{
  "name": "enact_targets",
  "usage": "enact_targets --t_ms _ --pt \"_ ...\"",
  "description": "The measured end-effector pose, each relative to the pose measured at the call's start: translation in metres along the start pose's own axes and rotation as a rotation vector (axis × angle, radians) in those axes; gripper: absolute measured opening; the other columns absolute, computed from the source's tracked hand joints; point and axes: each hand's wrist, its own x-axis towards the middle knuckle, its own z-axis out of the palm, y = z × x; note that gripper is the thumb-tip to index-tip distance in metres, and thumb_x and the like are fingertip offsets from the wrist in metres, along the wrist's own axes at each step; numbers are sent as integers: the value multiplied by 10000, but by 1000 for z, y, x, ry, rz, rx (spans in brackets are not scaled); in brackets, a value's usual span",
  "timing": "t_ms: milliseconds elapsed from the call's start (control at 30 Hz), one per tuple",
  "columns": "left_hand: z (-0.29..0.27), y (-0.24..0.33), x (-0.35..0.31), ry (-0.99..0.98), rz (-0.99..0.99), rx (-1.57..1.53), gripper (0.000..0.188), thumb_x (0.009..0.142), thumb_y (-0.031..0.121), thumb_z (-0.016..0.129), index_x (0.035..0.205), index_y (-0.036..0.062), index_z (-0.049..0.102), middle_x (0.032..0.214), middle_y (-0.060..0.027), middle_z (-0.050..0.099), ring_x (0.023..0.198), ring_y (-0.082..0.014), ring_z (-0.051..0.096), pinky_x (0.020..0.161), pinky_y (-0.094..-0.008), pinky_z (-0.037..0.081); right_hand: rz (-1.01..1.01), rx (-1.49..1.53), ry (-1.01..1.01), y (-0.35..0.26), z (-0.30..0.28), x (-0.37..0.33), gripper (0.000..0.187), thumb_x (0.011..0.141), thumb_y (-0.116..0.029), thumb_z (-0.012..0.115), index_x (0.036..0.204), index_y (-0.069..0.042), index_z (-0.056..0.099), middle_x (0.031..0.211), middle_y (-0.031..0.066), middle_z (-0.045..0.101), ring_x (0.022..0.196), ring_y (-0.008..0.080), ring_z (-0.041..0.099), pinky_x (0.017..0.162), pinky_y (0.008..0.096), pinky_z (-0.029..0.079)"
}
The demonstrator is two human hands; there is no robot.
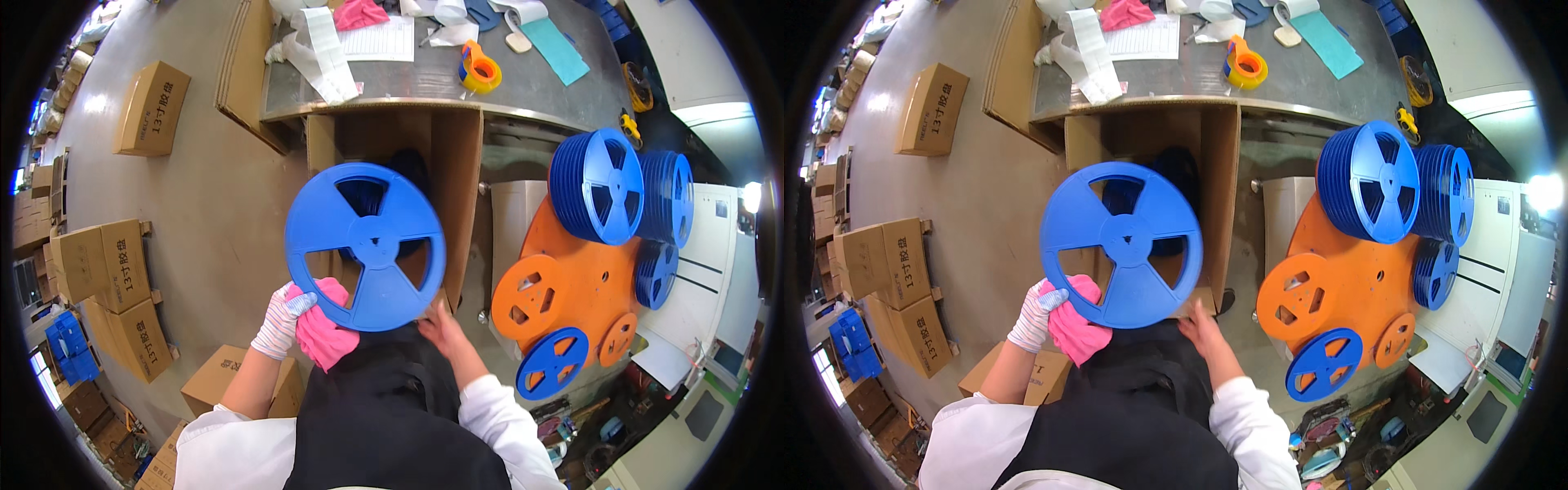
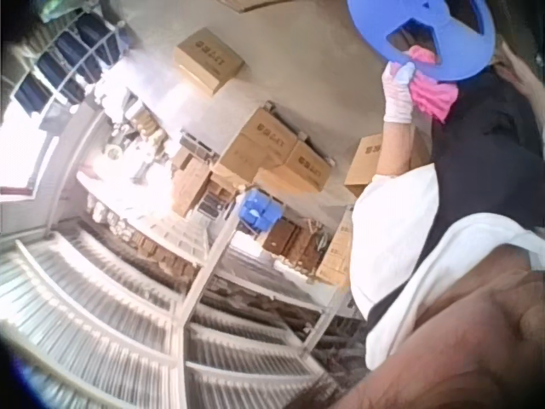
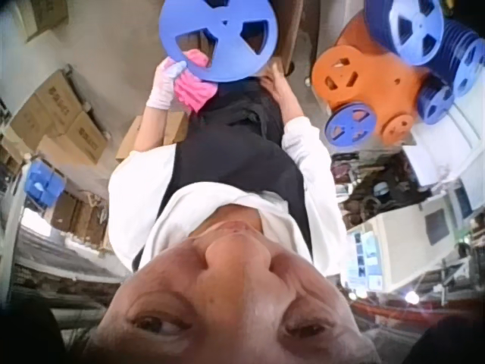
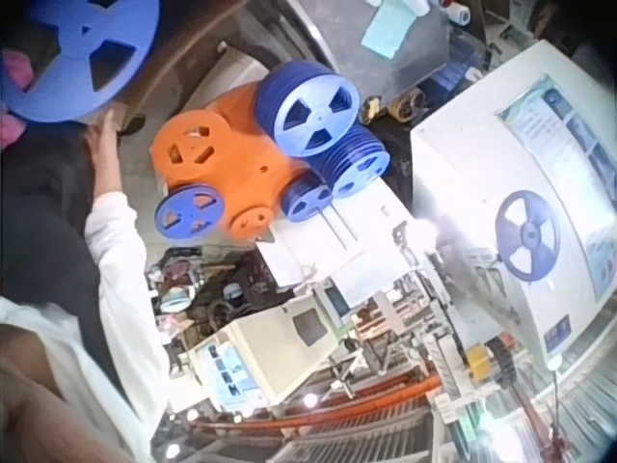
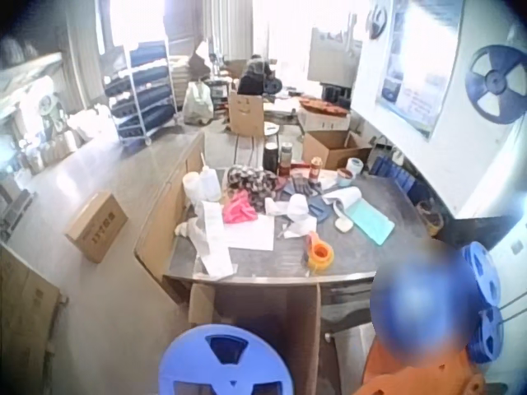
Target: The person wipes the surfaces of blue plastic spools with a pink cloth, then places them into a cardboard box. The person repeats this process for multiple spools, handling them one at a time.
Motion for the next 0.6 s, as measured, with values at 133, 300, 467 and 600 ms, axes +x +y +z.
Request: enact_targets --t_ms 133,300,467,600 --pt "7 -17 41 28 122 130 343 858 32 664 1190 -44 629 1131 -113 694 1020 -195 661 939 -332 523 91 -349 171 30 -38 -55 672 996 -457 544 1519 -86 345 1503 142 443 1333 299 477 1112 417 360" --pt "37 -91 132 63 132 689 434 858 157 709 1254 11 607 1125 -116 698 1009 -210 664 915 -321 520 -23 -281 216 39 -59 -63 626 991 -404 580 1494 -80 391 1454 144 497 1251 272 547 1010 386 459" --pt "98 -83 117 -20 386 872 579 854 303 710 1378 143 523 1214 -163 661 1100 -367 622 947 -385 502 -250 -307 158 4 -5 -69 616 994 -372 584 1490 -57 398 1435 149 519 1236 253 563 985 344 459" --pt "99 -74 73 -213 380 571 757 810 220 797 1443 26 430 1376 -145 568 1266 -239 544 1080 -320 416 -595 -440 -118 -31 62 -103 789 946 -366 655 1563 -106 237 1574 155 306 1393 294 399 1093 399 389"
